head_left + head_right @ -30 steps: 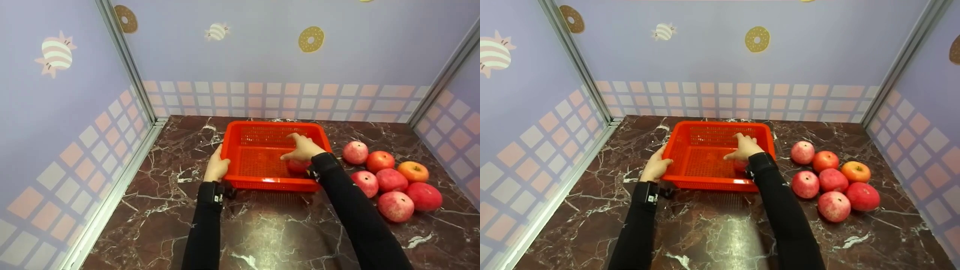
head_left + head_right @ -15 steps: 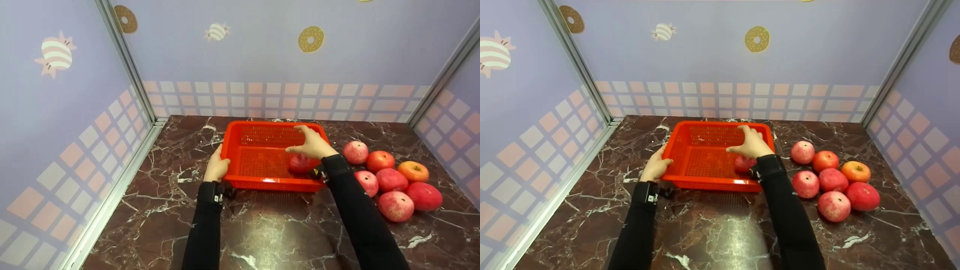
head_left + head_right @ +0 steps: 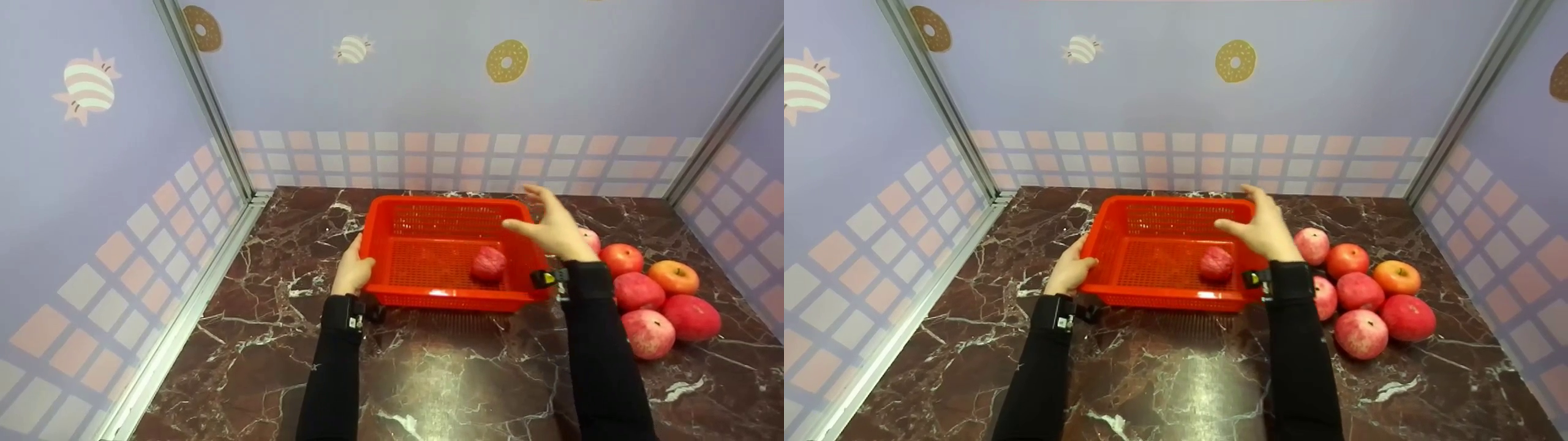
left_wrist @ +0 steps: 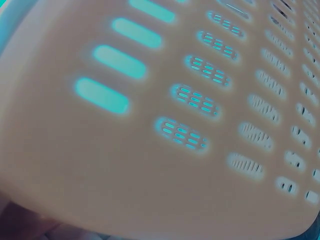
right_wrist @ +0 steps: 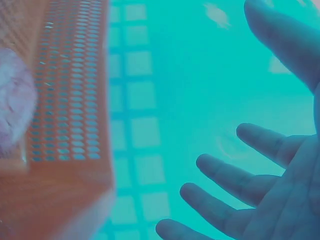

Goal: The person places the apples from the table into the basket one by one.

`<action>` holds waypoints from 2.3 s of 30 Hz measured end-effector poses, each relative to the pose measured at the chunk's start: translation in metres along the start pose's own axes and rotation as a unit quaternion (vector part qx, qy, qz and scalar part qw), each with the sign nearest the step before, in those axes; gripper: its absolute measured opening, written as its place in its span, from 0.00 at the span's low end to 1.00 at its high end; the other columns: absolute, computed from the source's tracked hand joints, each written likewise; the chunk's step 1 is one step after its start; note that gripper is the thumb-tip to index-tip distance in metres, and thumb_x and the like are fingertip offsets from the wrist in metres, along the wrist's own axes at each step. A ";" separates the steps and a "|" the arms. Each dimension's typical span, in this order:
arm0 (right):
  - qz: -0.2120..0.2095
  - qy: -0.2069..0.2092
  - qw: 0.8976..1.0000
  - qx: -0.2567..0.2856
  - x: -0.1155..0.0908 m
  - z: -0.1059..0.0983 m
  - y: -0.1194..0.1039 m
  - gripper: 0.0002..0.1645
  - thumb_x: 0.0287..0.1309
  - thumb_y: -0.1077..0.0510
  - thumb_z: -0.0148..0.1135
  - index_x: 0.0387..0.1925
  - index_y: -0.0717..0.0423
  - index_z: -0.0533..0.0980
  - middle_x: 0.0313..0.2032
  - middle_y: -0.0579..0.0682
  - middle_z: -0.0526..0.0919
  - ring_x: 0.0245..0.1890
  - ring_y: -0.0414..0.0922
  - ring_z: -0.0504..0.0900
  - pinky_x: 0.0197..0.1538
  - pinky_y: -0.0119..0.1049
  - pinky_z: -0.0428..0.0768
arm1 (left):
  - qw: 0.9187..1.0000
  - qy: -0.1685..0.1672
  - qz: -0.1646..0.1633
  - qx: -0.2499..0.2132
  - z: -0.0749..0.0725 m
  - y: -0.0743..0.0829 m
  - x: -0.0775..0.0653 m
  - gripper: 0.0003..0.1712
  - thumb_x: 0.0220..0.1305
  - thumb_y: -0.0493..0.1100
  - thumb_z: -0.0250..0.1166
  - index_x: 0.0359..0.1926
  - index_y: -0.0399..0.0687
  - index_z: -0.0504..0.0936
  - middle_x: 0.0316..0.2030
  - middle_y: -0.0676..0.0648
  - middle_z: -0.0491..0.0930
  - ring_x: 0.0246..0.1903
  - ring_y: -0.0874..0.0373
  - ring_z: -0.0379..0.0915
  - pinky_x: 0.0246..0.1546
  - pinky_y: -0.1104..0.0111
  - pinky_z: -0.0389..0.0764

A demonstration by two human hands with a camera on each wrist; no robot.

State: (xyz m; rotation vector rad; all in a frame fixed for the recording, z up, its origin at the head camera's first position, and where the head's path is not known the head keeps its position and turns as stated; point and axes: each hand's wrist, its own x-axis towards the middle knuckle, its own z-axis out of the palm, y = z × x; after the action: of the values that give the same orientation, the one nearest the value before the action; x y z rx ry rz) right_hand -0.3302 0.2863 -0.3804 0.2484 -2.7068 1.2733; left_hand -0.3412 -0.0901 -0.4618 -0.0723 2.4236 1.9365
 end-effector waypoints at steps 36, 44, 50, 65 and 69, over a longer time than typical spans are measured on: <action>0.198 -0.031 0.970 -0.137 -0.068 -0.026 0.086 0.54 0.59 0.37 0.69 0.71 0.72 0.63 0.68 0.77 0.68 0.66 0.79 0.62 0.70 0.76 0.51 | 1.000 0.002 -0.006 0.006 -0.001 0.000 0.002 0.46 0.65 0.27 0.51 0.82 0.42 0.49 0.79 0.37 0.57 0.75 0.42 0.60 0.73 0.52 0.67; 0.200 -0.063 0.967 -0.144 -0.067 -0.014 0.091 0.53 0.56 0.41 0.72 0.71 0.70 0.64 0.66 0.76 0.71 0.67 0.76 0.64 0.72 0.75 0.46 | 1.000 0.001 -0.011 0.005 -0.001 -0.002 -0.001 0.46 0.64 0.27 0.51 0.82 0.43 0.50 0.79 0.36 0.58 0.73 0.42 0.62 0.72 0.52 0.69; 0.195 -0.071 0.967 -0.150 -0.067 -0.006 0.097 0.51 0.52 0.45 0.72 0.71 0.65 0.66 0.61 0.73 0.77 0.58 0.74 0.71 0.65 0.69 0.64 | 1.000 0.004 -0.005 0.005 0.000 -0.002 -0.001 0.46 0.63 0.26 0.51 0.82 0.41 0.50 0.78 0.36 0.59 0.72 0.41 0.64 0.71 0.52 0.70; 0.174 -0.033 0.971 -0.161 -0.069 -0.002 0.103 0.43 0.46 0.46 0.76 0.59 0.66 0.73 0.51 0.71 0.84 0.49 0.64 0.81 0.56 0.58 0.78 | 1.000 0.000 -0.003 -0.002 -0.001 -0.001 0.000 0.46 0.64 0.27 0.51 0.82 0.41 0.50 0.79 0.37 0.58 0.73 0.41 0.62 0.72 0.51 0.68; 0.171 -0.028 0.971 -0.163 -0.070 -0.003 0.103 0.41 0.47 0.47 0.76 0.58 0.66 0.74 0.50 0.71 0.83 0.49 0.65 0.81 0.55 0.58 0.78 | 1.000 -0.001 -0.006 0.001 -0.001 -0.001 0.000 0.46 0.65 0.27 0.51 0.82 0.43 0.49 0.79 0.37 0.57 0.74 0.42 0.62 0.72 0.51 0.68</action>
State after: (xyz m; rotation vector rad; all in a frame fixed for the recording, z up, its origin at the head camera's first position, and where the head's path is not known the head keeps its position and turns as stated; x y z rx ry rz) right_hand -0.2834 0.3596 -0.4696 -0.2335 -3.0441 0.8694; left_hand -0.3409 -0.0915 -0.4626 -0.0844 2.4178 1.9296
